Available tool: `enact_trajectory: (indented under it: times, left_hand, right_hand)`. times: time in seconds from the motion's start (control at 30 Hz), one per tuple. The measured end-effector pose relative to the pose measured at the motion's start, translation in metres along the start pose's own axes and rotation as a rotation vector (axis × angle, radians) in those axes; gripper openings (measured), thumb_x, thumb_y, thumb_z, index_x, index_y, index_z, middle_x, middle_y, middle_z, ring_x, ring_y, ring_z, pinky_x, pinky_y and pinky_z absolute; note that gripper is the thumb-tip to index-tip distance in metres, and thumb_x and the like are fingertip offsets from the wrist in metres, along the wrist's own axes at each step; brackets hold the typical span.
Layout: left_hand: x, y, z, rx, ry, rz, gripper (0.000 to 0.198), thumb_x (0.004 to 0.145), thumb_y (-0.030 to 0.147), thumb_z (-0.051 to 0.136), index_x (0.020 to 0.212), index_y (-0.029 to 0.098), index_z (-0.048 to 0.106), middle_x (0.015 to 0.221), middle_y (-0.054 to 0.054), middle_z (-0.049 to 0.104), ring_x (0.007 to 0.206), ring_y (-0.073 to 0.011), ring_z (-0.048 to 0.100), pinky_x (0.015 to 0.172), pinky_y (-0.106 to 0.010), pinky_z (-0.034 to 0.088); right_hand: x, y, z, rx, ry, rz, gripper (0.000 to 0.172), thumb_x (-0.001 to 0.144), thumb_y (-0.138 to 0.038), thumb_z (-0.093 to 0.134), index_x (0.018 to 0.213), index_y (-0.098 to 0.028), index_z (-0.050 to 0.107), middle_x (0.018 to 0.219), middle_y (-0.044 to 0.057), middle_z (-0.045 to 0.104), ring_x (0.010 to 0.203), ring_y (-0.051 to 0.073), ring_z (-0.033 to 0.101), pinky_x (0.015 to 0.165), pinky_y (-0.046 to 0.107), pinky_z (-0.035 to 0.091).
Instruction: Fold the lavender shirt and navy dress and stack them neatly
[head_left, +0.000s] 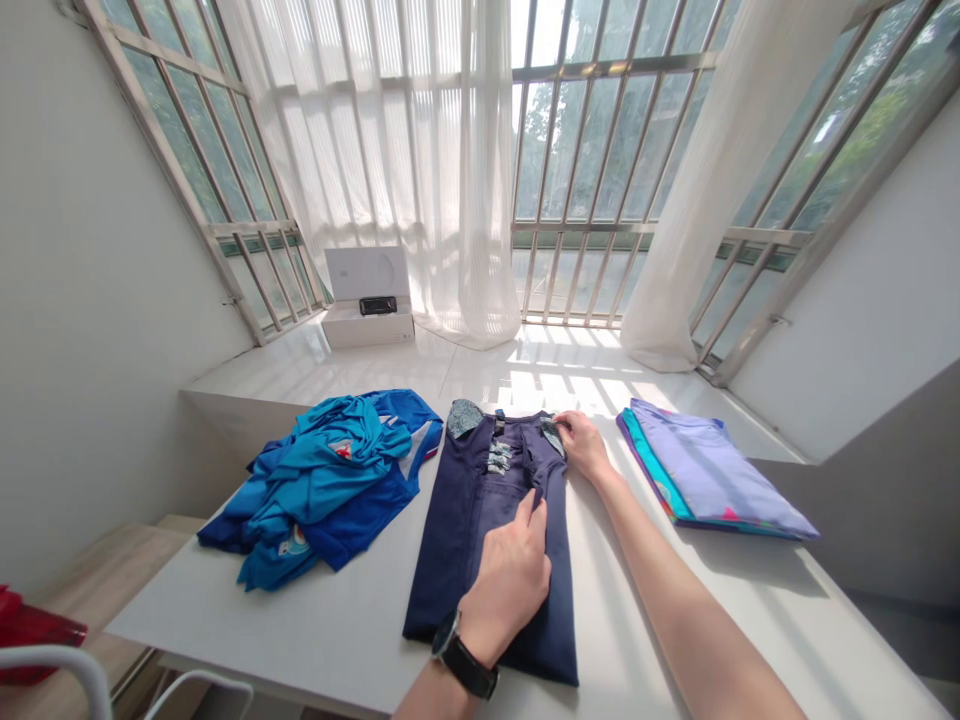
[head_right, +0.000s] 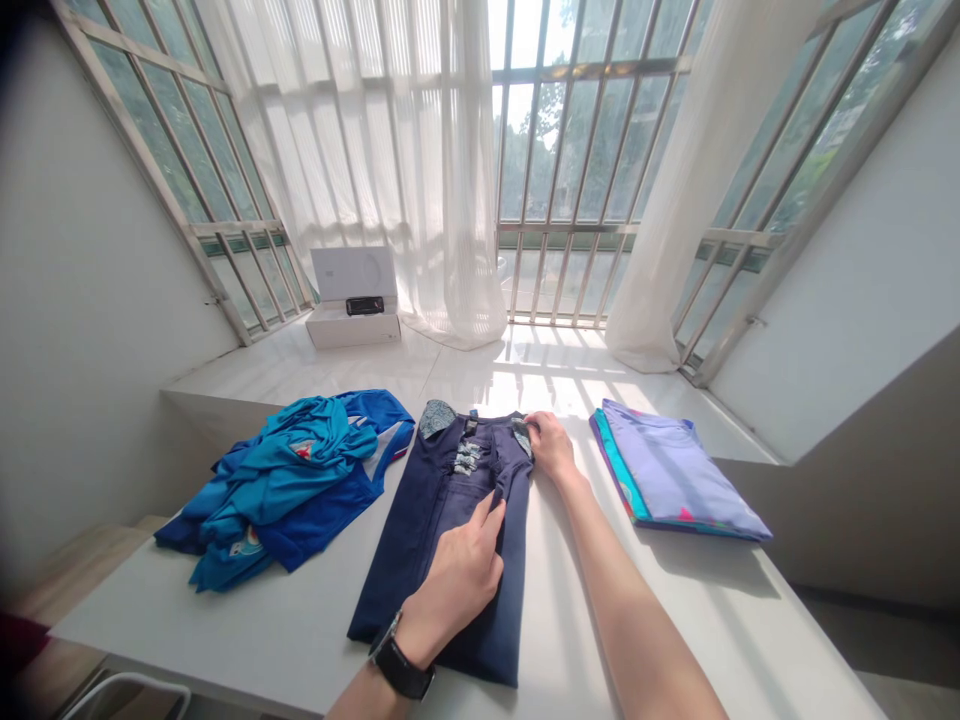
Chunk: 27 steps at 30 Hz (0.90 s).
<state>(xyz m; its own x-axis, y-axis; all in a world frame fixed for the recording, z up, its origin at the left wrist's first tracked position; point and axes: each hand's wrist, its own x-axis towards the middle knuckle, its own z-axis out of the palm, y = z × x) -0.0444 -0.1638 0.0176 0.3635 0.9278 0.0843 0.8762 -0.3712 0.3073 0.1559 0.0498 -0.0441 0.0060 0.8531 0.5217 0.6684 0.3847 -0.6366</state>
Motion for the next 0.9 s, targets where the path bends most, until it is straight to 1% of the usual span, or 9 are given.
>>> enact_trajectory:
  times: [0.13,0.2,0.3,0.37,0.5,0.57,0.7,0.8,0.9]
  left_hand:
    - [0.002,0.001,-0.005,-0.044,0.033,0.015,0.073,0.081,0.007,0.046,0.153,0.013,0.041,0.167,-0.013,0.033,0.111,-0.025,0.07,0.092,-0.033,0.057]
    - [0.001,0.001,-0.001,-0.024,0.07,-0.028,0.073,0.081,0.007,0.046,0.154,0.012,0.04,0.165,-0.014,0.036,0.11,-0.0254,0.07,0.09,-0.033,0.057]
    - [-0.004,0.001,0.012,0.096,0.135,-0.125,0.063,0.088,0.012,0.045,0.151,0.014,0.047,0.16,-0.015,0.044,0.101,-0.0266,0.072,0.085,-0.036,0.058]
    - [-0.008,0.0,0.02,0.18,0.175,-0.145,0.058,0.092,0.015,0.044,0.149,0.014,0.051,0.158,-0.015,0.047,0.096,-0.0268,0.072,0.082,-0.038,0.058]
    - [-0.009,0.001,0.022,0.235,0.219,-0.141,0.056,0.092,0.014,0.046,0.148,0.013,0.053,0.157,-0.017,0.048,0.094,-0.0254,0.071,0.078,-0.037,0.059]
    - [-0.008,0.002,0.016,0.218,0.239,-0.139,0.058,0.089,0.012,0.049,0.147,0.014,0.053,0.16,-0.017,0.044,0.106,-0.0281,0.069,0.086,-0.039,0.058]
    - [-0.01,0.003,0.007,0.199,0.237,-0.01,0.056,0.088,0.01,0.051,0.143,0.016,0.055,0.163,-0.016,0.039,0.144,-0.0359,0.043,0.111,-0.05,0.045]
    - [-0.018,0.002,0.011,0.17,0.111,0.194,0.046,0.098,0.024,0.048,0.142,0.012,0.056,0.16,-0.017,0.043,0.151,-0.037,0.033,0.119,-0.051,0.037]
    - [-0.029,0.001,0.018,0.116,0.022,0.265,0.058,0.105,0.04,0.039,0.154,0.009,0.043,0.162,-0.019,0.039,0.152,-0.0357,0.033,0.123,-0.052,0.03]
  right_hand:
    - [0.004,-0.005,0.003,0.037,0.081,-0.031,0.026,0.093,-0.031,0.045,0.103,-0.021,0.067,0.119,0.014,0.065,0.102,0.026,0.065,0.091,0.045,0.056]
    - [0.003,-0.007,0.007,0.051,0.08,-0.039,0.027,0.093,-0.031,0.045,0.105,-0.02,0.067,0.123,0.015,0.063,0.096,0.025,0.066,0.087,0.044,0.059]
    - [0.0,-0.008,0.014,0.058,0.037,-0.046,0.027,0.09,-0.031,0.05,0.108,-0.018,0.066,0.126,0.017,0.061,0.078,0.021,0.067,0.078,0.044,0.061]
    - [-0.001,-0.01,0.017,0.055,0.019,-0.056,0.032,0.089,-0.03,0.052,0.115,-0.018,0.064,0.13,0.018,0.058,0.075,0.02,0.067,0.076,0.044,0.062]
    - [-0.004,-0.013,0.016,0.042,-0.011,-0.103,0.03,0.09,-0.028,0.05,0.117,-0.019,0.061,0.123,0.015,0.059,0.085,0.022,0.069,0.081,0.041,0.062]
    - [-0.006,-0.014,0.016,0.024,-0.037,-0.13,0.024,0.091,-0.029,0.052,0.11,-0.019,0.063,0.116,0.013,0.06,0.092,0.024,0.069,0.086,0.042,0.061]
    - [-0.01,-0.011,0.021,-0.018,-0.099,-0.179,0.024,0.092,-0.032,0.052,0.105,-0.021,0.067,0.125,0.016,0.06,0.113,0.03,0.064,0.1,0.049,0.056]
    - [-0.011,-0.01,0.027,-0.032,-0.149,-0.209,0.03,0.093,-0.032,0.048,0.109,-0.022,0.07,0.133,0.016,0.061,0.123,0.032,0.06,0.108,0.054,0.05]
    - [-0.012,-0.013,0.028,-0.04,-0.182,-0.232,0.035,0.092,-0.032,0.05,0.12,-0.024,0.069,0.139,0.013,0.061,0.126,0.032,0.059,0.111,0.054,0.047]
